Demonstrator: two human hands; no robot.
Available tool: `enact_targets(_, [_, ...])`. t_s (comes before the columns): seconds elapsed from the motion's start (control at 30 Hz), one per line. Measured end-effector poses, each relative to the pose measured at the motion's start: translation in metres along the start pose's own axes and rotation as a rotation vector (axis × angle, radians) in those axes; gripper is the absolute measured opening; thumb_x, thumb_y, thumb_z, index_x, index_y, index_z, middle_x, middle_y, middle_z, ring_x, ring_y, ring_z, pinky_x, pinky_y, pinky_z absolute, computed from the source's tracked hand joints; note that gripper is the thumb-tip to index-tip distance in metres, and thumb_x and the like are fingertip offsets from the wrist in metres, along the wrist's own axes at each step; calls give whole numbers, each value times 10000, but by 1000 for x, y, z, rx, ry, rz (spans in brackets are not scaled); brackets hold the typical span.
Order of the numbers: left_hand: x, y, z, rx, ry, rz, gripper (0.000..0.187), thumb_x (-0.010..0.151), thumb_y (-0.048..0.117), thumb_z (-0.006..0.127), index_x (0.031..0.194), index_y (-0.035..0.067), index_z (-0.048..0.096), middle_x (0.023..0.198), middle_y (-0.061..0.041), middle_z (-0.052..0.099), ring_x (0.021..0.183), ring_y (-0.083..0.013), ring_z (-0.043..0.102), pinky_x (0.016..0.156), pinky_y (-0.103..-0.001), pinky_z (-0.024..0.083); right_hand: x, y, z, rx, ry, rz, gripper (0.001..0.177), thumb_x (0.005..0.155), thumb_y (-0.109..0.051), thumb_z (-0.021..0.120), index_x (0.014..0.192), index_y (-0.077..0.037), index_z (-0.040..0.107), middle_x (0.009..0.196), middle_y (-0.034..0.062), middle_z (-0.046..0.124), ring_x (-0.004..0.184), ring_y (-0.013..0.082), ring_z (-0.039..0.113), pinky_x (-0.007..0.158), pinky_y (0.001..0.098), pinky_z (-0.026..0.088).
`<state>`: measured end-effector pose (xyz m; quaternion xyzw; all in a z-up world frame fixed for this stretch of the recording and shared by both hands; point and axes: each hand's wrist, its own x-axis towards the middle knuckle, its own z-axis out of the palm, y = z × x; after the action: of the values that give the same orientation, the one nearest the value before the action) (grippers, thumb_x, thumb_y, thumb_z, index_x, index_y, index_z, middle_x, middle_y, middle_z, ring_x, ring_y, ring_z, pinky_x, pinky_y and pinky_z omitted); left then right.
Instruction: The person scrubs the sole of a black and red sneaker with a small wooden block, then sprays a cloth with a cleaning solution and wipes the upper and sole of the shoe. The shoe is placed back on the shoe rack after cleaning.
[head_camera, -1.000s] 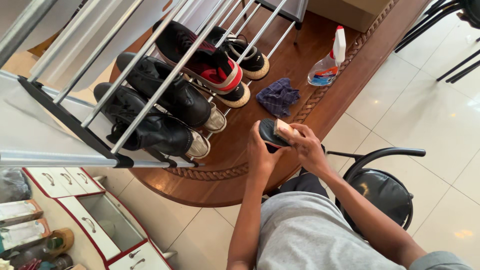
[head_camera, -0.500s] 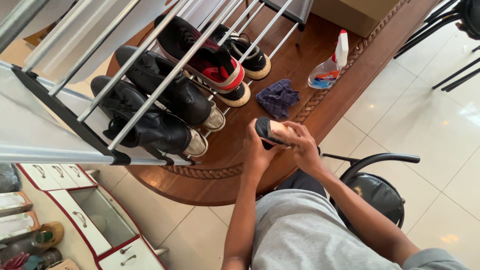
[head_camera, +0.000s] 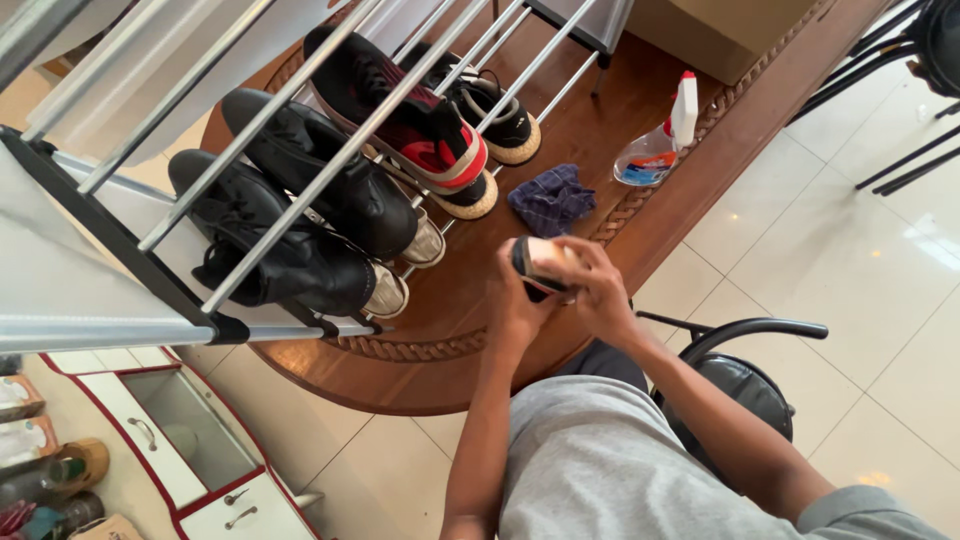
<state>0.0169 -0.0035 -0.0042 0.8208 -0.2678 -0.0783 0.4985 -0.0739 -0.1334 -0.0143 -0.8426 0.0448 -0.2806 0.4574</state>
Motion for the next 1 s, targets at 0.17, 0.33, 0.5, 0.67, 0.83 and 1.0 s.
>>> enact_targets(0.17, [2, -1, -14, -78, -59, -6, 1040, 554, 235, 998, 1390, 54, 407, 1307, -209, 619, 1207, -401, 626, 976, -474, 529, -4, 8, 8, 87, -13, 163, 724, 715, 262, 482, 1209, -184, 767, 1386, 112, 612, 1138, 249, 637, 932, 343, 551])
enact_targets(0.33, [-2, 7, -15, -18, -85, 61, 1062, 544, 177, 1010, 1397, 36, 393, 1366, -245, 563, 1247, -443, 558, 992, -487, 482, 19, 46, 19, 226, -9, 217, 706, 794, 262, 468, 1320, -143, 706, 1343, 104, 640, 1160, 225, 643, 936, 311, 524])
enact_targets(0.5, [1, 1, -15, -132, -63, 21, 1030, 592, 177, 985, 1418, 44, 384, 1361, -220, 584, 1263, -391, 596, 1034, -454, 501, 13, 50, 19, 98, -17, 117, 669, 778, 250, 529, 1306, -119, 710, 1334, 120, 632, 1194, 227, 625, 972, 300, 509])
enact_targets(0.67, [2, 3, -12, -140, -24, -30, 1016, 613, 203, 988, 1417, 52, 386, 1336, -209, 598, 1240, -380, 609, 1018, -457, 506, -2, 48, 4, 253, -89, 239, 660, 830, 263, 463, 1332, -105, 683, 1348, 127, 622, 1216, 229, 621, 933, 268, 511])
enact_targets(0.83, [-2, 10, -10, -106, 1, -46, 1017, 646, 223, 981, 1442, 44, 375, 1372, -221, 562, 1255, -392, 586, 1010, -469, 504, 1, 95, 15, 160, -113, 261, 692, 807, 260, 474, 1334, -131, 695, 1332, 114, 650, 1126, 211, 645, 884, 277, 523])
enact_targets(1.0, [-1, 11, 2, -111, 110, -7, 1034, 620, 262, 996, 1429, 36, 392, 1366, -211, 570, 1246, -378, 603, 1028, -458, 515, 1, 145, 30, 198, -183, 315, 747, 775, 242, 514, 1382, -168, 661, 1285, 130, 640, 1117, 234, 622, 900, 277, 501])
